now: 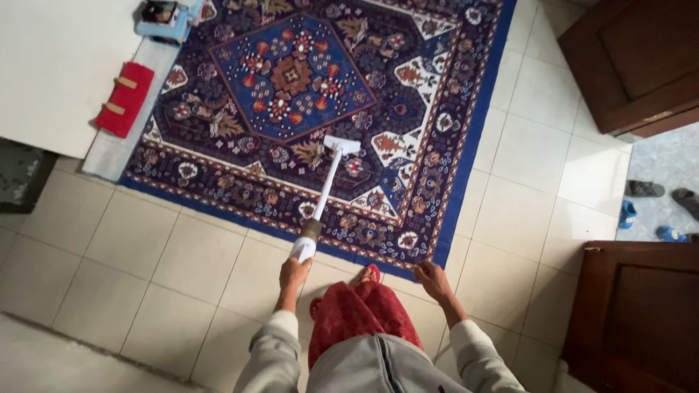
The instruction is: The person vacuums a patterned rug using a cordless vacuum cleaner, moving the cleaner back and forth across different sections of the rug.
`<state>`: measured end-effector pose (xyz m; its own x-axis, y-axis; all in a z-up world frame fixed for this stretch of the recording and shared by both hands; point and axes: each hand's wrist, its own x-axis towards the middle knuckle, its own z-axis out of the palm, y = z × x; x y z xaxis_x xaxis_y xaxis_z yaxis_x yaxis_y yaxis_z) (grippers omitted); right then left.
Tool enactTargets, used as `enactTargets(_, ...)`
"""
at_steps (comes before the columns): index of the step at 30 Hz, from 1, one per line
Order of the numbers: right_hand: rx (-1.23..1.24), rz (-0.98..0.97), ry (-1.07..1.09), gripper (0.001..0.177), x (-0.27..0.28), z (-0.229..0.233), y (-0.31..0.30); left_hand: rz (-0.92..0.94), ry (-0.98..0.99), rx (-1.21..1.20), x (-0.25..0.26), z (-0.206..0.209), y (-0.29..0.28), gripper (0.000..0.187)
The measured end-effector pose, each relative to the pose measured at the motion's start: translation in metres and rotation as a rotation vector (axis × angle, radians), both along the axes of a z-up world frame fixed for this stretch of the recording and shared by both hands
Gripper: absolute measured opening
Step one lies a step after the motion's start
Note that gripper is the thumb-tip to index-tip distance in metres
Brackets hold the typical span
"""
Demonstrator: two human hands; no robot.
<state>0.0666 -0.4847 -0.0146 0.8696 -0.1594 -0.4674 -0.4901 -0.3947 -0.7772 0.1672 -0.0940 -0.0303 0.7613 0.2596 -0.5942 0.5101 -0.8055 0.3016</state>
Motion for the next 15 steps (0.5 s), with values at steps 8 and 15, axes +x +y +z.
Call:
enactTargets(8, 0.008, 0.000, 0.051, 0.030, -0.011, -0.005, 0.022, -0.006, 0.033, 0.021, -0.003, 0.001, 0.022, 0.068)
enactTargets(15, 0.081, -0.019, -0.012, 0.028, -0.021, -0.003, 0.054, 0.001, 0.024, 0.001, -0.035, 0.008, 0.054, 0.067)
